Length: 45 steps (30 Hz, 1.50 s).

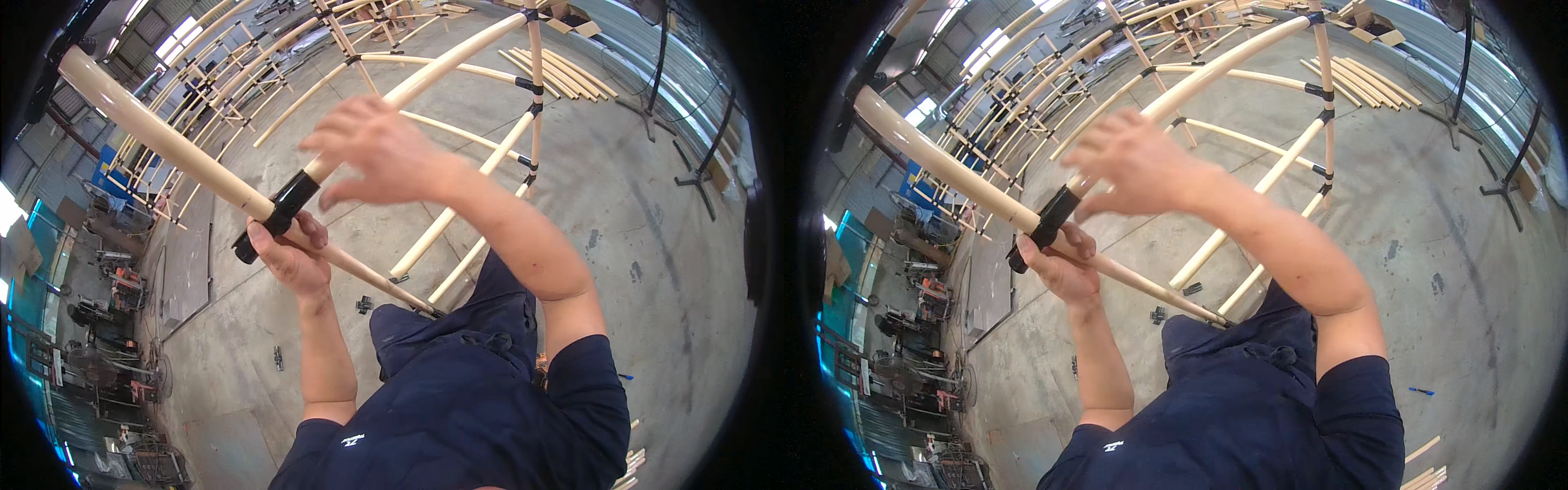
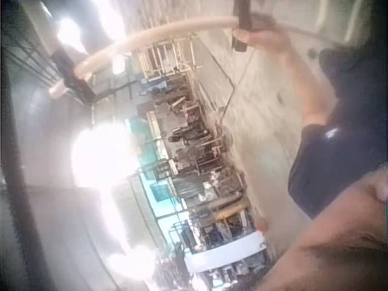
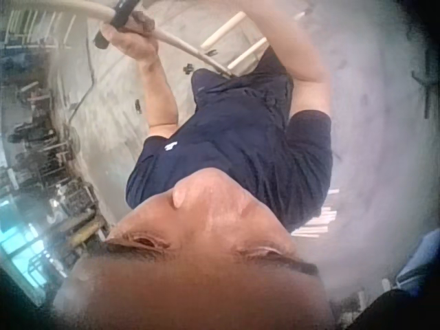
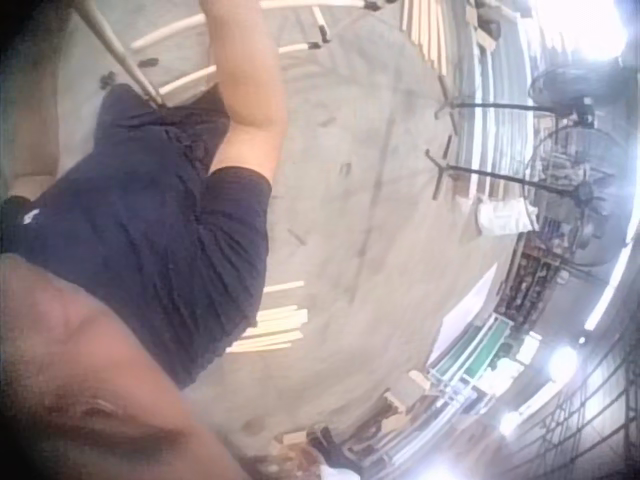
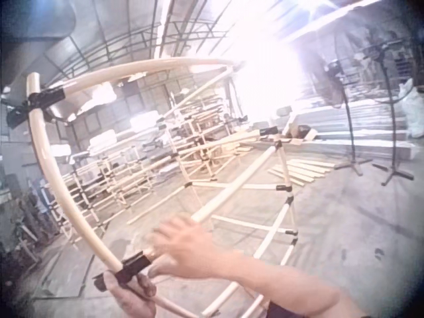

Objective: The person connects wooden poles using plastic joints, securing them with an electric drill, and picks up additional joints from the floor.

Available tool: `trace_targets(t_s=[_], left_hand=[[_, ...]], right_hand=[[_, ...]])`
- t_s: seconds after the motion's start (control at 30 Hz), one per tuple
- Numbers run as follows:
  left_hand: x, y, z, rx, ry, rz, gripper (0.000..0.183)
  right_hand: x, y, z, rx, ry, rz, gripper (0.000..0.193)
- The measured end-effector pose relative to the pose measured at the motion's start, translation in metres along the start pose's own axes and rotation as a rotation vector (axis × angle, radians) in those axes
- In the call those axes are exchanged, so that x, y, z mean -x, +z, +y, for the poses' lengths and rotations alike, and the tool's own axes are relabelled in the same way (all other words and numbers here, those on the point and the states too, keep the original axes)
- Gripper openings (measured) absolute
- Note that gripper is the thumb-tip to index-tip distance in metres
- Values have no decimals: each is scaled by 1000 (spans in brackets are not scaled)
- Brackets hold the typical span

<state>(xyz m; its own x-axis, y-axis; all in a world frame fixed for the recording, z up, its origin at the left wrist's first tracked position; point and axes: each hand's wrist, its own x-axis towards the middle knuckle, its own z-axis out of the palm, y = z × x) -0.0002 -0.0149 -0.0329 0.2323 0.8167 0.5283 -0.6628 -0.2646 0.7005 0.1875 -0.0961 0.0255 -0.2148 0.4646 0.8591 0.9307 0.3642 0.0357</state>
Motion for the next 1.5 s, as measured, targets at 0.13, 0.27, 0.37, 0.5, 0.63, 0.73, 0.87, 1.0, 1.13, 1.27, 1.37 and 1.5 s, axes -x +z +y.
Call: trace_targets(t_s=[0.13, 0.27, 0.37, 0.5, 0.63, 0.73, 0.87, 1.0, 1.13, 1.27, 1.37, 1.5], left_hand=[[2, 10, -5, -1, 39, -42, 52], [2, 14, -5, -50, 13, 117, 56], [2, -13, -10, -147, 5, 111, 62], [10, -3, -25, -74, 13, 61, 51], [11, -2, -22, -58, 53, 55, 51], [9, 2, -16, -83, 84, 64, 48], [15, -17, -20, -85, 93, 85, 45], [11, -5, -21, -86, 101, 64, 48], [11, -10, -24, -69, 80, 2, 53], [12, -9, -29, -78, 78, 7, 57], [16, -16, -35, -107, 91, 13, 62], [12, -13, -30, -86, 107, -85, 57]], right_hand=[[15, -37, 91, 233, 182, 300, 53], [38, -101, 228, 328, 498, 583, 49], [44, -132, 296, 173, 816, 656, 52], [84, -178, 417, 498, 927, 580, 72], [32, -181, 432, 723, 756, 650, 79], [-78, -146, 288, 355, 249, 880, 55], [-213, -93, 110, 179, -387, 801, 45], [-282, -92, 13, 185, -587, 612, 38], [-301, -87, 18, 181, -544, 370, 37], [-292, -87, 16, 143, -546, 423, 32], [-278, -102, -5, 209, -389, 166, 42], [-295, -86, 27, 338, -632, 400, 34]])
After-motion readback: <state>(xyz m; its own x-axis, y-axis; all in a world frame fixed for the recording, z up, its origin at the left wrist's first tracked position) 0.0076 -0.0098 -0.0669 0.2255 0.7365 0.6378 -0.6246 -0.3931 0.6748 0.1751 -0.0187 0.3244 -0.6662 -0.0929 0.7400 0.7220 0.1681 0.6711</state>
